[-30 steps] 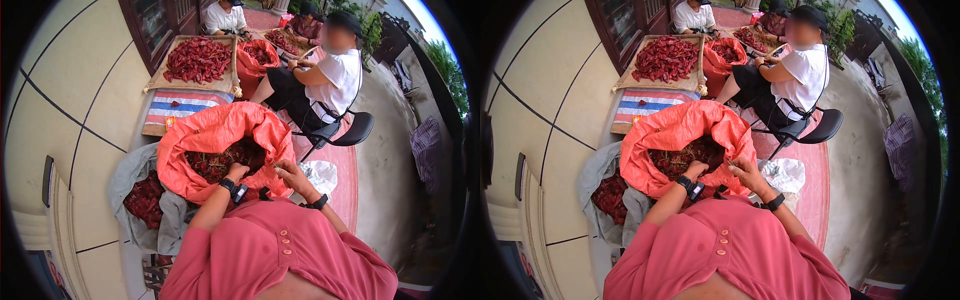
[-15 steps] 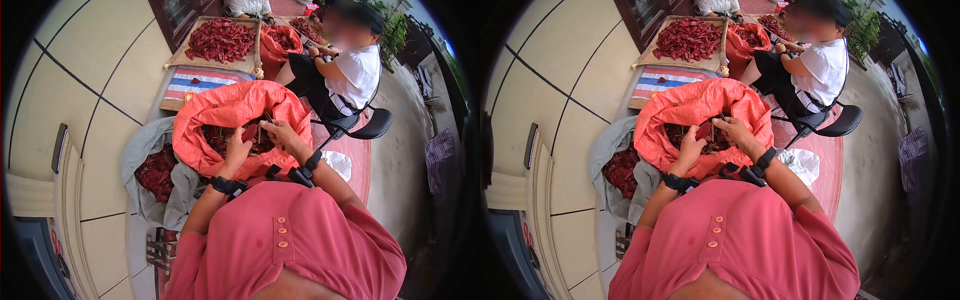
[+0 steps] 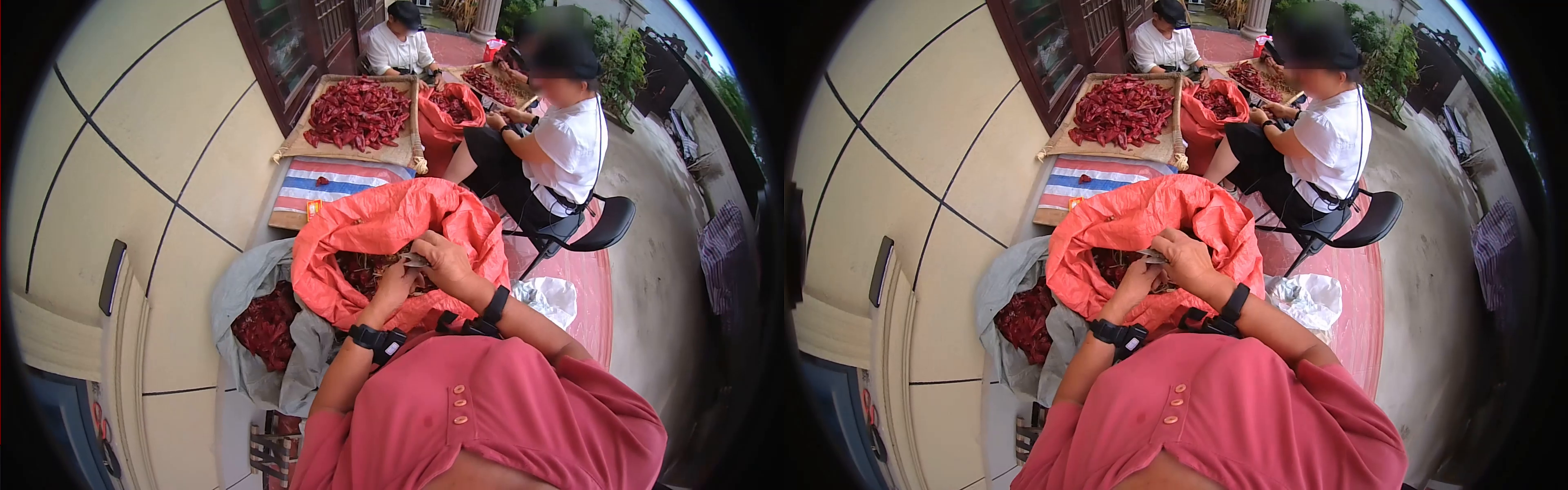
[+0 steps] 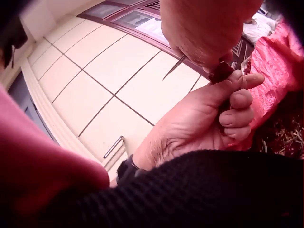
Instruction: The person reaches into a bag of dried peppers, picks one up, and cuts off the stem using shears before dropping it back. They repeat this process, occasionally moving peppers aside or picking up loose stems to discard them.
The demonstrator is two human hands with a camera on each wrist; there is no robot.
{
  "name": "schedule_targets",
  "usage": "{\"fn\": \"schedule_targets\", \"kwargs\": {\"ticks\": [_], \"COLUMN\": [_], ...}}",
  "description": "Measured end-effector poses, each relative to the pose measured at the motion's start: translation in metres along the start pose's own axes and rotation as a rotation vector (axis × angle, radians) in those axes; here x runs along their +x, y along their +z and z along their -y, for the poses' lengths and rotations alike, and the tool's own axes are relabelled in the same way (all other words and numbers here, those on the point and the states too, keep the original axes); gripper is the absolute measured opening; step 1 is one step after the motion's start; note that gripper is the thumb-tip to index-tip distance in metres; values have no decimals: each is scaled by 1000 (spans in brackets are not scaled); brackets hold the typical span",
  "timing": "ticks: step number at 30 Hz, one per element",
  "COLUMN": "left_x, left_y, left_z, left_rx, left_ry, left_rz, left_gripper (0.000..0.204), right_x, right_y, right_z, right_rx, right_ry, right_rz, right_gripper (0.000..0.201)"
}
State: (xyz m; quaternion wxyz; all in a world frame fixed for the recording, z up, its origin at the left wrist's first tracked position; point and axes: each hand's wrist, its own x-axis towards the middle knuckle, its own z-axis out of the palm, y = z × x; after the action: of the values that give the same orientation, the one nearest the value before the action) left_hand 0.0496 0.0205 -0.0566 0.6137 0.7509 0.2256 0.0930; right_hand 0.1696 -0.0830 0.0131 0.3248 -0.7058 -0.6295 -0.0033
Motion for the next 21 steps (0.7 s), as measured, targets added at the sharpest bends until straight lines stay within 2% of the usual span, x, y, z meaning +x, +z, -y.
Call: {"fn": "schedule_targets", "kwargs": {"ticks": [2, 3, 6, 7, 8, 10, 13, 16, 21], "left_x": [10, 9, -8, -12, -9, -15, -21, -23, -30], "left_y": [9, 17, 15, 11, 8, 6, 0, 2, -4], "left_z": [23, 16, -30, -40, -22, -22, -34, -27, -23], "left_rx": [242, 101, 112, 126, 228, 118, 218, 157, 177], "left_ry": [124, 221, 145, 51, 123, 177, 143, 271, 227], "left_rz": [-12, -119, -178, -141, -124, -113, -129, -183, -87], "left_gripper": [21, 20, 23, 28, 31, 36, 37, 35, 33], "right_x": [4, 5, 2, 4, -2, -1, -4, -1, -9], "right_y": [-8, -6, 11, 14, 11, 2, 1, -5, 7], "right_z": [9, 8, -7, -8, -7, -5, -11, -6, -27], "right_rx": [-136, -125, 218, 496, 807, 1155, 1419, 1611, 1977], "right_ry": [-83, -126, 289, 400, 535, 796, 845, 899, 1091], "right_rz": [103, 48, 14, 12, 22, 73, 141, 160, 293], "right_gripper": [19, 21, 14, 14, 14, 12, 10, 11, 11]}}
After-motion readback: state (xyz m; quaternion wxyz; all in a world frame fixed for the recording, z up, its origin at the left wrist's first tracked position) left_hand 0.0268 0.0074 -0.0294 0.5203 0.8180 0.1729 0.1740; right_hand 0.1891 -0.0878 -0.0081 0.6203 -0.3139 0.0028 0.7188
